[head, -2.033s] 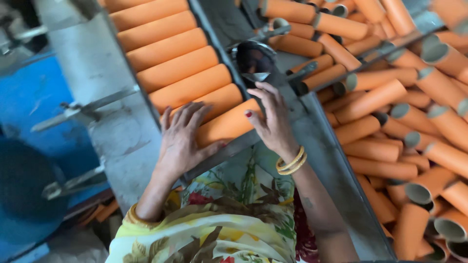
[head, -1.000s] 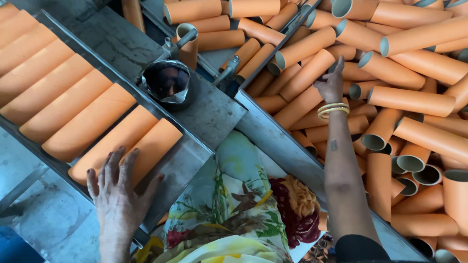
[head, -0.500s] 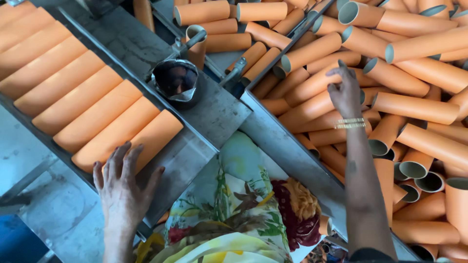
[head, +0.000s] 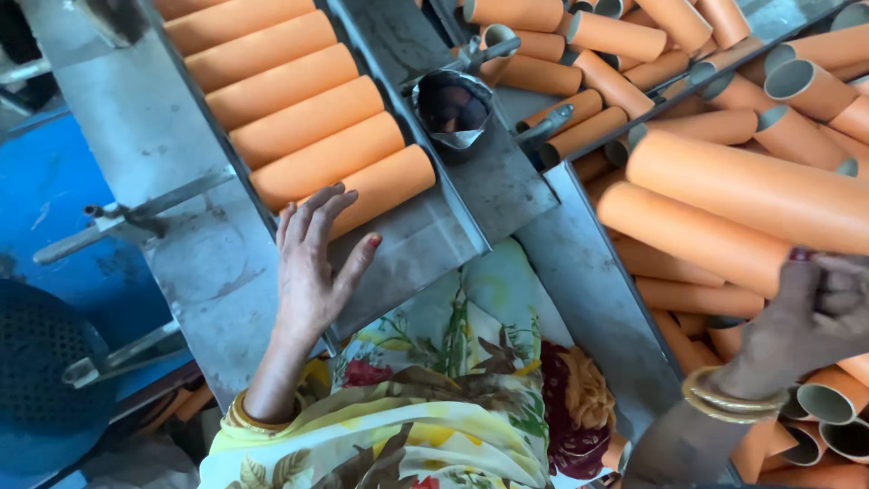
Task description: The person repeatedly picks orange cylindrical tubes from a large bin and places them onto a moving conveyor belt. The person handles the tubes one at a time, orienting them before placing them in a row on the belt.
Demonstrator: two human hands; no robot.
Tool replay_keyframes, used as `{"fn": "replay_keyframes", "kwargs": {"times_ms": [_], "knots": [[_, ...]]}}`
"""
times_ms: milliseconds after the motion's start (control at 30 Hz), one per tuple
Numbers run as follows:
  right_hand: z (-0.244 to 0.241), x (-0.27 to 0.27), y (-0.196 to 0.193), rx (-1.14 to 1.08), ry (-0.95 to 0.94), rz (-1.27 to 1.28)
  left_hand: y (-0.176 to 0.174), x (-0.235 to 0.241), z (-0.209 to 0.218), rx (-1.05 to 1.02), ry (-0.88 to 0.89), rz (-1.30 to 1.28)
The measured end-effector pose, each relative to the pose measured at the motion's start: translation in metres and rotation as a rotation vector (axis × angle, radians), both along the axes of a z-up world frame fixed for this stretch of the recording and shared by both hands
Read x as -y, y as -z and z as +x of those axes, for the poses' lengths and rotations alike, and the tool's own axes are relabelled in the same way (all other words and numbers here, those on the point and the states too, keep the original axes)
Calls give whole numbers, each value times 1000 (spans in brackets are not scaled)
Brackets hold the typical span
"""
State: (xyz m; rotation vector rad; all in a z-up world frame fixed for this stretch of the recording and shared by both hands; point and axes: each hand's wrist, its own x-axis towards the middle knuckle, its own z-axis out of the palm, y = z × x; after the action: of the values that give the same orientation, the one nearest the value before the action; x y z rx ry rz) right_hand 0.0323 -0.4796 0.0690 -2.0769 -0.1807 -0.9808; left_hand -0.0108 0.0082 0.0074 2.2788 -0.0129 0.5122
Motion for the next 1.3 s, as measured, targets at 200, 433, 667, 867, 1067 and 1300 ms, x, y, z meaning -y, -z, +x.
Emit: {"fn": "replay_keyframes", "kwargs": {"times_ms": [200, 433, 667, 867, 1067, 1300], "knots": [[7, -114, 30, -34, -175, 97, 9, -4, -6, 34, 0, -298], [25, -254, 79, -355, -830, 260, 13, -7, -7, 128, -3, -294], [38, -274, 63, -445, -577, -351, 6, 6, 1, -82, -8, 277], [46, -254, 54, -245, -472, -497, 11, 10, 5, -201, 4, 454], [62, -103, 61, -293, -145, -650, 12, 11, 4, -198, 25, 506], [37, 81, 79, -1034, 399, -882, 24, 9, 4, -201, 3, 512]]}}
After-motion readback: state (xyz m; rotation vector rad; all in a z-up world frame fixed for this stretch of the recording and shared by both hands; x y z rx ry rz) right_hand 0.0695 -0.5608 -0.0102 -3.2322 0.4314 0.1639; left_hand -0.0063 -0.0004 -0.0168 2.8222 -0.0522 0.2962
